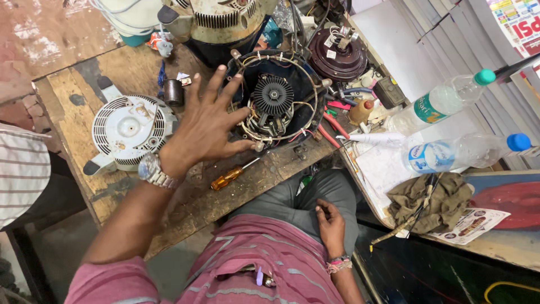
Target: The person handles a disassembled electrical motor on a cluttered workbench, manipulating wires and internal components with their hands. They repeatedly pick up and set down the motor housing while adjusting the wiring.
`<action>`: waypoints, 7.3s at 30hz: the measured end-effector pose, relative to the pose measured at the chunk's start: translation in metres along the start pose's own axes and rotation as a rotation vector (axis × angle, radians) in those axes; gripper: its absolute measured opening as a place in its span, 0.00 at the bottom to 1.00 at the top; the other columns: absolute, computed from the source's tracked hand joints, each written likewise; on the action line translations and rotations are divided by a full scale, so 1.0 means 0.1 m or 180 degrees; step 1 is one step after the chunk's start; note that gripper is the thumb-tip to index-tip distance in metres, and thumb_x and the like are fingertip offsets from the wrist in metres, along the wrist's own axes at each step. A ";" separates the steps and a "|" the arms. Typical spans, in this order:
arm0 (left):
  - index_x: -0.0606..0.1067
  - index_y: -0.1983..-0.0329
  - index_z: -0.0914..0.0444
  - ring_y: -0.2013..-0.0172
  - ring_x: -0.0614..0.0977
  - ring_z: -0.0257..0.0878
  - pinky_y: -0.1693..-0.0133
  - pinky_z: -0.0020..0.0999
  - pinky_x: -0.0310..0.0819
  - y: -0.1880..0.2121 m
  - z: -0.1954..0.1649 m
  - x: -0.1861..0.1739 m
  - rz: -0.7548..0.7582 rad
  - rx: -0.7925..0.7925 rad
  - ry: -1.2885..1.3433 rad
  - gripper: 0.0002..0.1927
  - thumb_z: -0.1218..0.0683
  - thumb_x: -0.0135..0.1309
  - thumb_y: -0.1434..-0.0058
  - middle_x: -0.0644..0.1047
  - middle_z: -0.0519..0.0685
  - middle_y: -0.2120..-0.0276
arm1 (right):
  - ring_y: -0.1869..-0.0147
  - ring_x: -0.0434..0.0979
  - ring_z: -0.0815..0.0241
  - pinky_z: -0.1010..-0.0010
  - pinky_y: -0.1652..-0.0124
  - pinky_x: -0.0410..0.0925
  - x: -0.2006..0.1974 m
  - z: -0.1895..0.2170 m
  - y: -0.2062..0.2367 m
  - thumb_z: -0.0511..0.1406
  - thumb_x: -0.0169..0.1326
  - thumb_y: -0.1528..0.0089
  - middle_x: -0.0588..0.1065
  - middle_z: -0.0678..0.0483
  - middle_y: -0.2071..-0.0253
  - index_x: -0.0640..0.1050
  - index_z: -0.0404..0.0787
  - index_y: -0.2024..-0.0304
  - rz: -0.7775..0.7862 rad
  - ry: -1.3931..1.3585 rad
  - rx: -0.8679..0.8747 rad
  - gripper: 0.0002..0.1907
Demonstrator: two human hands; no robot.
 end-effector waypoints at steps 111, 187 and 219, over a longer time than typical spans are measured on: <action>0.60 0.29 0.69 0.30 0.60 0.58 0.32 0.57 0.50 1.14 0.01 1.02 -0.0586 -0.1543 0.0200 0.42 0.39 0.54 0.38 0.66 0.62 0.34 | 0.69 0.75 0.40 0.54 0.65 0.68 0.45 0.80 -0.16 0.48 0.55 0.34 0.74 0.39 0.72 0.79 0.35 0.65 0.2339 0.1521 -0.0563 0.21; 0.71 0.37 0.65 0.52 0.75 0.35 0.48 0.31 0.70 0.04 0.31 0.56 -0.1981 -0.2374 0.3752 0.23 0.45 0.44 0.26 0.75 0.47 0.51 | 0.43 0.78 0.61 0.70 0.44 0.70 0.69 1.67 -0.89 0.29 0.58 0.36 0.77 0.51 0.47 0.68 0.34 0.36 -0.0110 -0.1285 -0.0738 0.26; 0.77 0.45 0.68 0.55 0.79 0.31 0.50 0.26 0.71 0.10 1.26 0.84 -0.1485 -0.2360 0.4541 0.17 0.51 0.51 0.27 0.81 0.45 0.54 | 0.36 0.73 0.44 0.58 0.39 0.67 0.93 1.75 -0.99 0.36 0.69 0.47 0.71 0.43 0.34 0.66 0.39 0.30 0.0718 0.0535 -0.2435 0.44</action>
Point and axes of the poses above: each hand's wrist, its own y-axis away from the middle knuckle, its own x-axis out of the palm, z = x × y, the point moved 4 cm from there along -y, towards the middle knuckle
